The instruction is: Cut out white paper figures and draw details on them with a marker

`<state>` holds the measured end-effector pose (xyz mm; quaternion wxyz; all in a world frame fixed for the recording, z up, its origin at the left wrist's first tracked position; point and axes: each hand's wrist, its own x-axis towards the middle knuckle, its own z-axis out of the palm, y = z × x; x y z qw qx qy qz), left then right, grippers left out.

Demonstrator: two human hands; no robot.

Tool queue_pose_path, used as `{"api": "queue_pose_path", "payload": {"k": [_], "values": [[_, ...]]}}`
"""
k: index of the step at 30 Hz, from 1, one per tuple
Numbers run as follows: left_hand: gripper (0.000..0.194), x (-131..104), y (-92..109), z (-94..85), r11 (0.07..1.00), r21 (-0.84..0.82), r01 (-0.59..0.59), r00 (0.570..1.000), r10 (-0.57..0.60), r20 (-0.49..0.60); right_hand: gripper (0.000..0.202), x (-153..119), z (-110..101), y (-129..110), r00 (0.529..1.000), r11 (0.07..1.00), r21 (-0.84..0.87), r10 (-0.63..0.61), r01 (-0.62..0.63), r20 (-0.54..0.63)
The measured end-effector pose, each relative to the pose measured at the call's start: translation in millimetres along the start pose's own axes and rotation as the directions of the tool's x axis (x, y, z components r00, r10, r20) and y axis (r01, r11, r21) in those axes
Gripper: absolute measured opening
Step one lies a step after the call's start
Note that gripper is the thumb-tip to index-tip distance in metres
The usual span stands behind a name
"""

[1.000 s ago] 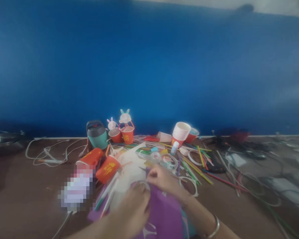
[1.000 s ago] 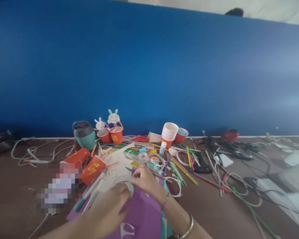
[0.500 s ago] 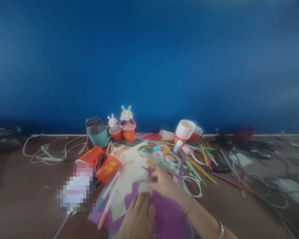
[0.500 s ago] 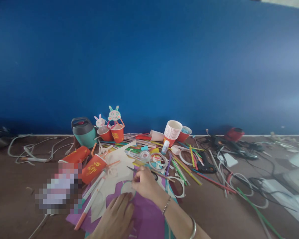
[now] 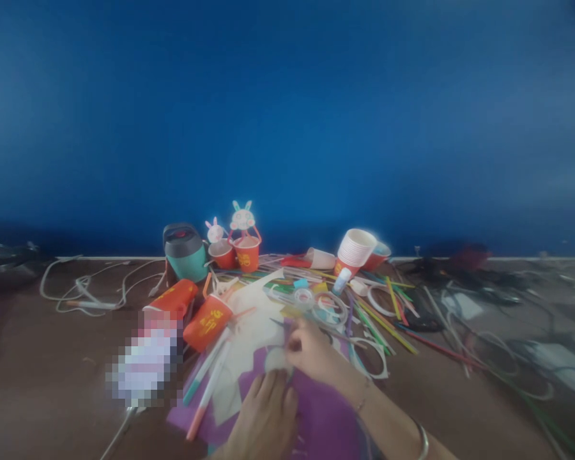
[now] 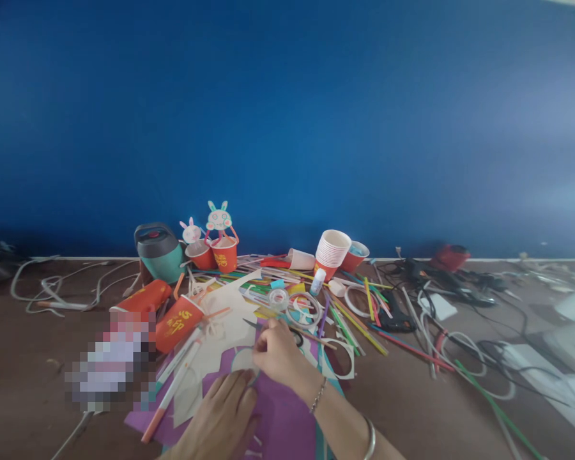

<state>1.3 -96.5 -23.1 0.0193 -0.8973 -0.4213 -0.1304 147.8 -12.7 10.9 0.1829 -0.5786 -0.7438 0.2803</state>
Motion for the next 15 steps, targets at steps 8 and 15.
{"api": "queue_pose_path", "payload": {"k": [8,15], "values": [[0.014,0.7,0.5,-5.1,1.0,-0.007,0.008,1.0,-0.009,-0.017,0.009,-0.2,1.9,2.0,1.0,1.0,-0.014,-0.001,0.001,-0.005],[0.018,-1.9,-2.0,-2.6,0.999,-0.042,0.025,1.0,-0.024,0.01,0.01,-1.1,-1.4,-4.2,1.0,0.999,-0.046,0.006,-0.005,0.011]]}}
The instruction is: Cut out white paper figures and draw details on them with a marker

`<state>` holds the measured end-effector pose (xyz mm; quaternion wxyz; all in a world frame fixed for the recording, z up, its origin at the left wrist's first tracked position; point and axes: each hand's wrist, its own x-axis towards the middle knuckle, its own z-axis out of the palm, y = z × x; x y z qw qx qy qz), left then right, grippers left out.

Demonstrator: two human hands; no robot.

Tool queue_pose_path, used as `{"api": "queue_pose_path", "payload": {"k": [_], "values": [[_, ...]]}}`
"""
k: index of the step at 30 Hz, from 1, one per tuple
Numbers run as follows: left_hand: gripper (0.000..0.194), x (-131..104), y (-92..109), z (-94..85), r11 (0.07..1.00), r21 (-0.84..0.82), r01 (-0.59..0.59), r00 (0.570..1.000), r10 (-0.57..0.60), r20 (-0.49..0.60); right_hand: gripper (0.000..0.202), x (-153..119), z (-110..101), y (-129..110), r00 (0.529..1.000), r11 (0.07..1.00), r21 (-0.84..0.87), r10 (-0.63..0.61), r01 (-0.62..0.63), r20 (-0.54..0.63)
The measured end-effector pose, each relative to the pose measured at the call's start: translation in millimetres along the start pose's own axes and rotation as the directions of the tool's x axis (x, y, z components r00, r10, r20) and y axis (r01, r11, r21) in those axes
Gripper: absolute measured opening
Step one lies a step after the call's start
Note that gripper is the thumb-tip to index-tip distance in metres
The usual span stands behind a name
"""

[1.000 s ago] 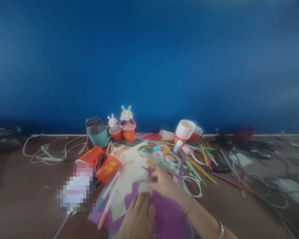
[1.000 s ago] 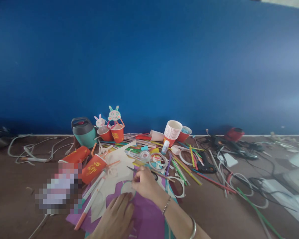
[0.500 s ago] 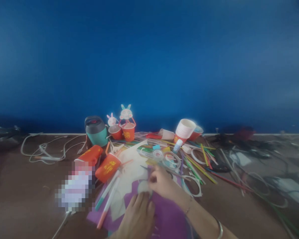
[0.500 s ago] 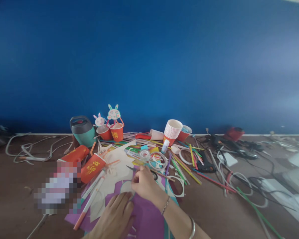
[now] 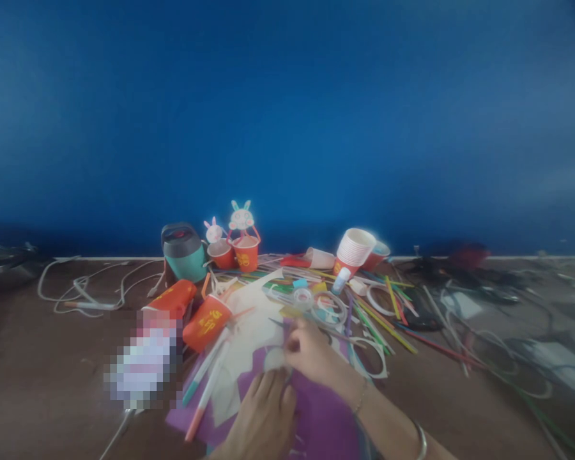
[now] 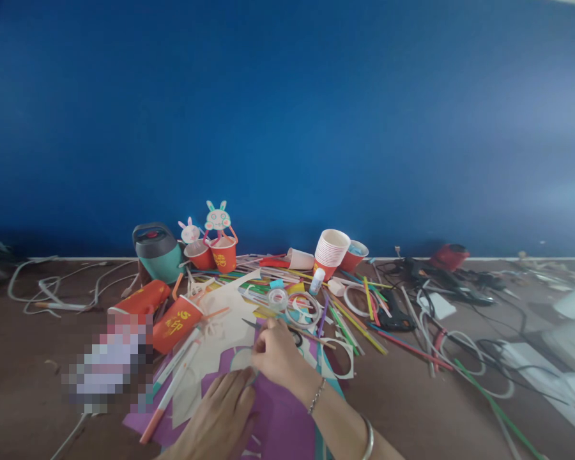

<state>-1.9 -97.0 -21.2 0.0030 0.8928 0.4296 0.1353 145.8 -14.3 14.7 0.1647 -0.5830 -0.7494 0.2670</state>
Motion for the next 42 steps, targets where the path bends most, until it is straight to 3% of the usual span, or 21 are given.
{"api": "queue_pose_path", "payload": {"k": [7,23,27,30,36,42], "values": [[0.017,5,2,-4.7,0.999,0.034,0.017,0.994,-0.02,0.11,0.01,-3,-2,-5,0.999,0.999,-0.027,0.036,-0.036,-0.003],[0.021,9,2,-5.9,0.998,0.014,0.056,0.983,-0.058,0.174,0.009,-1,-3,-4,0.999,0.999,-0.001,0.049,-0.049,-0.008],[0.025,6,1,-6.7,0.999,0.0,0.052,0.989,-0.052,0.137,0.01,1,-10,-2,0.995,0.993,0.083,0.081,-0.085,0.055],[0.027,5,1,-6.8,0.998,0.004,0.059,0.992,-0.059,0.108,0.01,1,-11,2,0.997,0.991,0.121,0.06,-0.064,0.039],[0.028,12,1,-9.7,0.996,-0.048,0.08,0.98,-0.07,0.188,0.007,1,-12,0,0.997,0.989,0.133,0.065,-0.071,0.046],[0.033,11,-3,9.6,0.991,-0.015,0.136,0.988,-0.134,0.072,0.007,-2,-14,-4,0.997,0.989,0.127,0.077,-0.079,0.025]]}}
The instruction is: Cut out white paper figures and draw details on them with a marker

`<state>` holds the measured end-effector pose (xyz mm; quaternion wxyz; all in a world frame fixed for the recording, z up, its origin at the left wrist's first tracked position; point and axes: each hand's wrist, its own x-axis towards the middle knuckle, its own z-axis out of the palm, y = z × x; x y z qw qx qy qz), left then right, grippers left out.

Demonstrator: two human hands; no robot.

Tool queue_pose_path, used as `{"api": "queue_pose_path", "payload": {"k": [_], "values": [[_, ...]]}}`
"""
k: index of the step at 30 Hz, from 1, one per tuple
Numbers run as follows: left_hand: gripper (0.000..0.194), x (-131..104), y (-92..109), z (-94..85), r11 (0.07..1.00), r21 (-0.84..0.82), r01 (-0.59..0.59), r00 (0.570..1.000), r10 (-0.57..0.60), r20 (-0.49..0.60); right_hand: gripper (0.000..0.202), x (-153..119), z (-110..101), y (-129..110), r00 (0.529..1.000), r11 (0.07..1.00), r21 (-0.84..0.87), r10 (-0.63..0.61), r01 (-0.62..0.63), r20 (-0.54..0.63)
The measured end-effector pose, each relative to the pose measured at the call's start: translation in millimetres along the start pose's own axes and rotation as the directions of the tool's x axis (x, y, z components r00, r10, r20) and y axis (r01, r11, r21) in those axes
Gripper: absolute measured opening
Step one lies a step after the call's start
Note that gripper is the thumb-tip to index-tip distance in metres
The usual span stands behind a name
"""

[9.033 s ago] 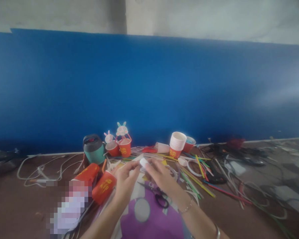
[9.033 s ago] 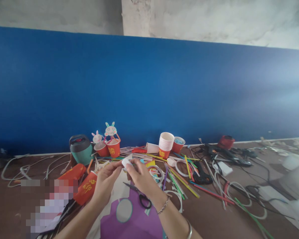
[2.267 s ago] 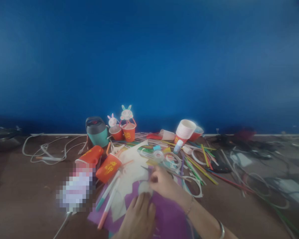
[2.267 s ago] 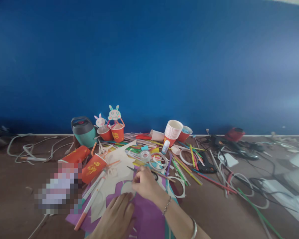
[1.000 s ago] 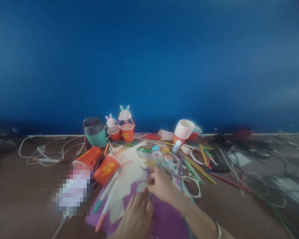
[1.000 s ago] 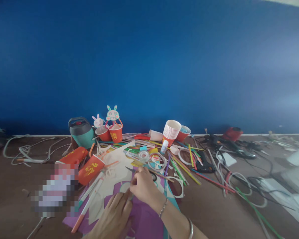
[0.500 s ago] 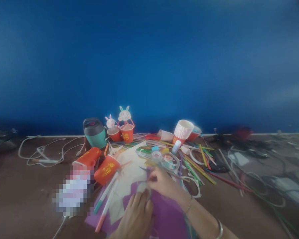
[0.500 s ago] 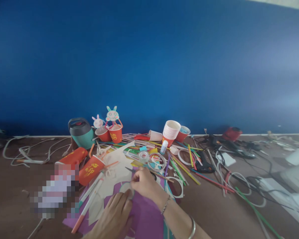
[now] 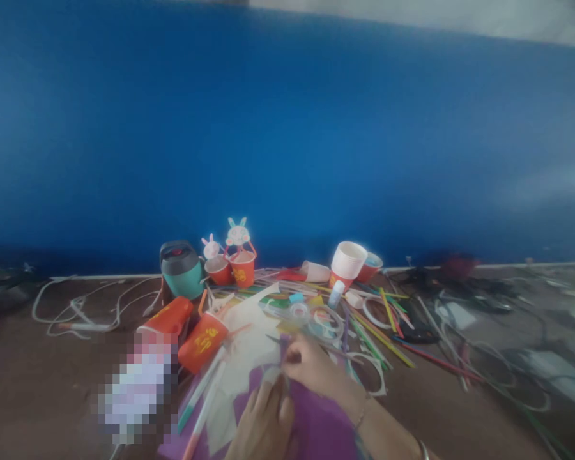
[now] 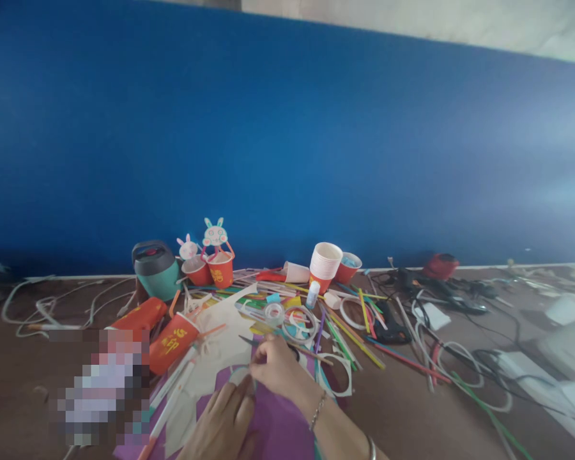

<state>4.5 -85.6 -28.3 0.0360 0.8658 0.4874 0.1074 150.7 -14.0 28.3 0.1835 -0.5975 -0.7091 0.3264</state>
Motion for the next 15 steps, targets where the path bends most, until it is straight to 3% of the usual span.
{"api": "queue_pose_path", "payload": {"k": [6,15], "values": [[0.033,2,-13,23.1,0.994,0.08,-0.068,0.986,0.079,-0.146,0.007,2,1,2,0.999,0.998,0.052,0.035,-0.034,-0.009],[0.038,0,-11,20.7,0.998,0.038,-0.058,0.986,0.064,-0.154,0.008,-2,-7,-5,0.995,0.992,0.078,0.103,-0.104,0.013]]}}
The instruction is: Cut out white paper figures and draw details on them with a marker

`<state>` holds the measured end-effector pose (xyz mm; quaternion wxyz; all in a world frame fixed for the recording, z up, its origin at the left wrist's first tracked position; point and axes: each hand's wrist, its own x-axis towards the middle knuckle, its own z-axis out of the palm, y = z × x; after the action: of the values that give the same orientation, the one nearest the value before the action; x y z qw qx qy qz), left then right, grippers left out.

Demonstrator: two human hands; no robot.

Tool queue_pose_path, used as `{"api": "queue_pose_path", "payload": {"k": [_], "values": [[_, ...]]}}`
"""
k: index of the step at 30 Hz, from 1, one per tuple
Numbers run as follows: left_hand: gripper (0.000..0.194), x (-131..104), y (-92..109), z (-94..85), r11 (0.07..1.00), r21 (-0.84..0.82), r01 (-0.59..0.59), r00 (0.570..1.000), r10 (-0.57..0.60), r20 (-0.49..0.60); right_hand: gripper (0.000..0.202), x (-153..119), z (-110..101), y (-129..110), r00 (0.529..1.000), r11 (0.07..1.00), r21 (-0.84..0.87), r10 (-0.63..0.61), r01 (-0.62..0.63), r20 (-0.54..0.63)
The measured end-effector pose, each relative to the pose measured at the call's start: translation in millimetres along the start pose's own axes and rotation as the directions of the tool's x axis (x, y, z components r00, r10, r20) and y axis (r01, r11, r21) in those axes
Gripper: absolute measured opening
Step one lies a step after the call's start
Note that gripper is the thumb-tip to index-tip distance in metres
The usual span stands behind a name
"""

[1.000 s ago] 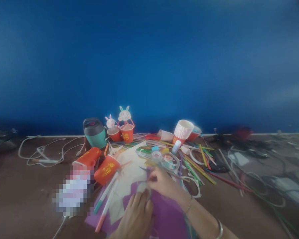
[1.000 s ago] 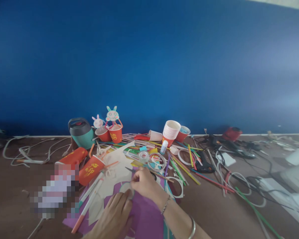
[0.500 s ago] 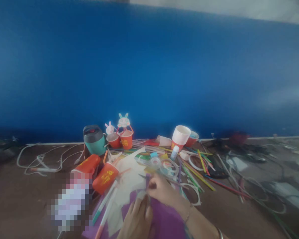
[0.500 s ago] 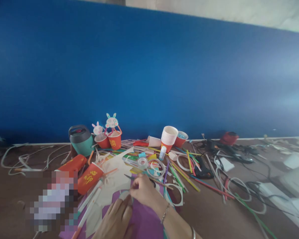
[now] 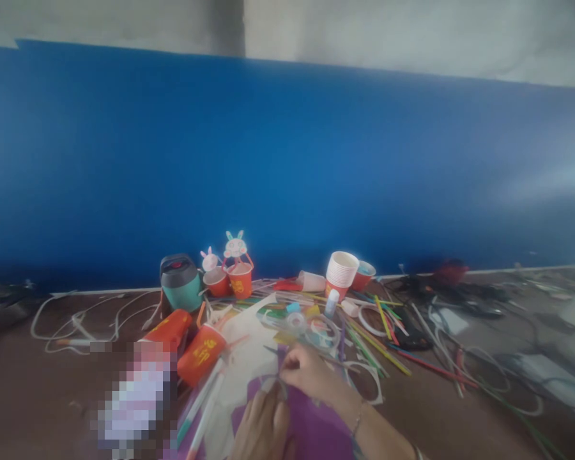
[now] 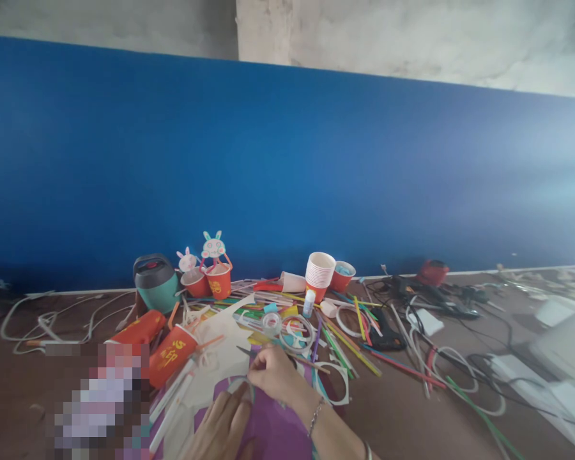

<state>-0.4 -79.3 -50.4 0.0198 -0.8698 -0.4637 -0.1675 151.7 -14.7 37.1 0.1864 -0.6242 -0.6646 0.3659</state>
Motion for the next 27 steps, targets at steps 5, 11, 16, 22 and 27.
{"api": "queue_pose_path", "payload": {"k": [5,11,16,22,27], "values": [[0.035,1,0,-4.1,1.0,0.006,0.005,0.999,-0.005,0.038,0.009,1,2,3,0.999,0.999,-0.005,-0.046,0.046,-0.012],[0.039,1,3,-2.6,1.0,0.02,0.002,0.999,-0.002,0.033,0.009,3,4,6,0.999,0.999,-0.017,-0.042,0.042,-0.015],[0.033,3,5,-4.3,0.999,-0.001,0.039,0.993,-0.039,0.115,0.01,5,6,8,0.997,0.997,-0.024,-0.073,0.072,-0.024],[0.033,5,5,-13.7,0.999,-0.024,0.024,0.987,-0.02,0.16,0.009,6,6,10,0.996,0.996,-0.03,-0.08,0.079,-0.031],[0.034,7,7,-20.4,0.999,-0.035,0.023,0.982,-0.016,0.19,0.01,4,3,5,0.999,0.998,-0.046,-0.037,0.036,-0.015]]}}
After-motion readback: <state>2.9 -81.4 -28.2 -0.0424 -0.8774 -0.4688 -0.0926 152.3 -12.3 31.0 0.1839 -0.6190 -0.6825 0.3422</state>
